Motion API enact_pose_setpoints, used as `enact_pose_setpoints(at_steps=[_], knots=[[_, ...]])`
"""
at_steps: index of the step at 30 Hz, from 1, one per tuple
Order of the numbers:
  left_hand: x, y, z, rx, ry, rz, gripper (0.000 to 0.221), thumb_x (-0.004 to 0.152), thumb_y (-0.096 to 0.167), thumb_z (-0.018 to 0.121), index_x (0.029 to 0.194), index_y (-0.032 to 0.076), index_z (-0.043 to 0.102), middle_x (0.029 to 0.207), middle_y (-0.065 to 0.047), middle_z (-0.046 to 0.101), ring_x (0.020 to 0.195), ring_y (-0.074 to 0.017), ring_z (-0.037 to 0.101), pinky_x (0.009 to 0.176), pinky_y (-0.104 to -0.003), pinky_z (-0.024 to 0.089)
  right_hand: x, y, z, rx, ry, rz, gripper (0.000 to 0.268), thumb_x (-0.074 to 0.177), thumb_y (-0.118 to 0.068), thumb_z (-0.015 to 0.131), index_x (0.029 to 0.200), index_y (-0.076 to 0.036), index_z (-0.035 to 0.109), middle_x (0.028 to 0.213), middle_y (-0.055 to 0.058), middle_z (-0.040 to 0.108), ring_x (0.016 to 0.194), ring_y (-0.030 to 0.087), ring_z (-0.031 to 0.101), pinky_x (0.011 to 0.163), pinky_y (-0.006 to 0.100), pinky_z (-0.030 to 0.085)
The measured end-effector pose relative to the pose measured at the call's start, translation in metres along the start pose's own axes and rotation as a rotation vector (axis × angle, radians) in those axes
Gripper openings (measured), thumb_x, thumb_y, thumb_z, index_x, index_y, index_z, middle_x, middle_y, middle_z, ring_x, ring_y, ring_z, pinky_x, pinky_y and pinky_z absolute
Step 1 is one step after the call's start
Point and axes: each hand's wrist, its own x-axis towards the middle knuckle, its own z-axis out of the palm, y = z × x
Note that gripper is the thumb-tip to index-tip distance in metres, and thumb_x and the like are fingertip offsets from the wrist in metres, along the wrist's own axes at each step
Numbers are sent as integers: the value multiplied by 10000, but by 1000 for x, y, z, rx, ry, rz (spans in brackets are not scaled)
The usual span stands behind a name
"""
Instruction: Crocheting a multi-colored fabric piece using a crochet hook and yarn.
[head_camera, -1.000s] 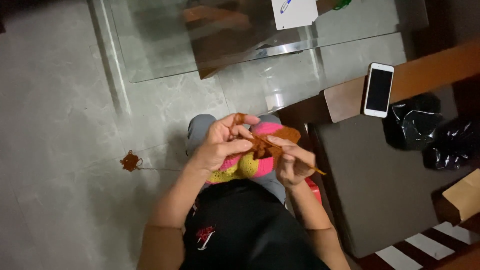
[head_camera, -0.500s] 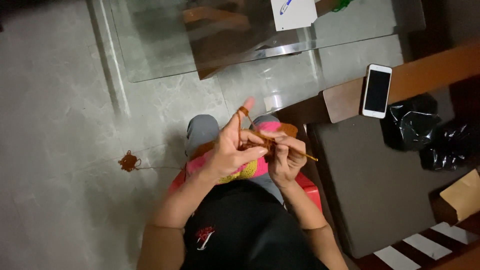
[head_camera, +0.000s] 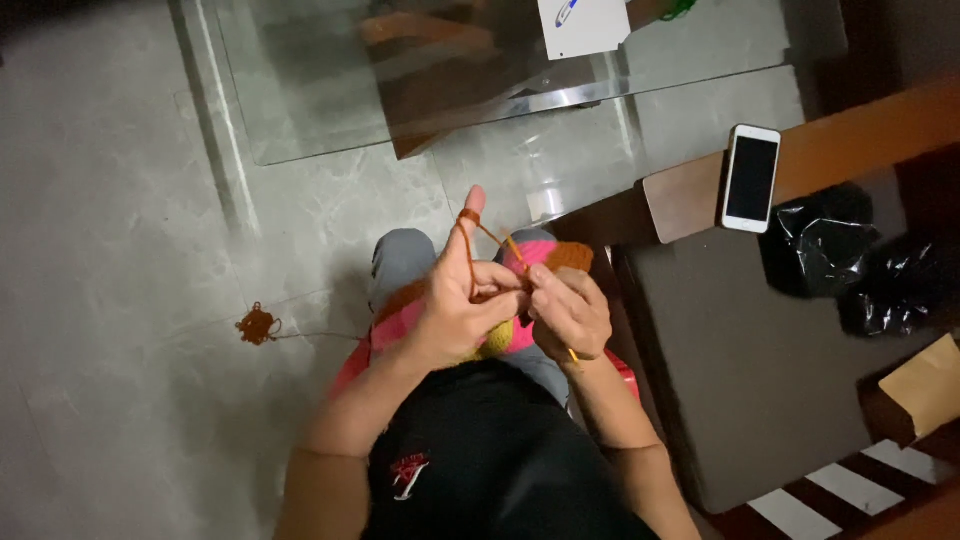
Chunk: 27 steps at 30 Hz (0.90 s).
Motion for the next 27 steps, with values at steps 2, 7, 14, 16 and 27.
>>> enact_pose_setpoints(at_steps=[2, 7, 14, 16, 27], knots=[[2, 9, -5, -152, -100, -58, 1210, 783, -68, 783, 1655, 145, -28, 845, -94, 734, 695, -97, 701, 646, -171, 609, -1, -7, 1, 232, 71, 242, 208, 933, -136, 754, 802, 25, 768, 772, 291, 741, 591, 342, 633, 517, 374, 563], [8, 14, -17, -204, -182, -112, 1186, 741, -75, 798, 1660, 136, 78, 864, -126, 739, 723, -130, 725, 633, -173, 600, -4, -9, -10, 441, 62, 368, 277, 978, -178, 696, 873, 77, 712, 817, 345, 741, 660, 466, 740, 568, 486, 596], [14, 14, -28, -375, -266, -165, 1073, 713, -127, 751, 1627, 83, 230, 798, -157, 716, 636, -173, 734, 537, -209, 578, -3, -7, -33, 547, 60, 360, 270, 1009, -134, 625, 883, 105, 635, 830, 395, 720, 678, 493, 753, 602, 512, 613], [17, 10, -30, -423, -281, -183, 1040, 702, -126, 746, 1606, 53, 264, 787, -177, 714, 614, -185, 723, 525, -208, 570, 2, -9, -36, 552, 36, 352, 251, 1013, -129, 622, 897, 93, 633, 833, 380, 726, 678, 485, 759, 587, 508, 612], [9, 2, -9, -410, -266, -108, 876, 711, -142, 757, 1510, -78, 404, 800, -207, 724, 681, -221, 718, 617, -279, 615, -6, -13, -38, 689, 225, 499, 221, 1017, -139, 625, 902, 50, 622, 775, 356, 699, 696, 472, 747, 628, 527, 605]])
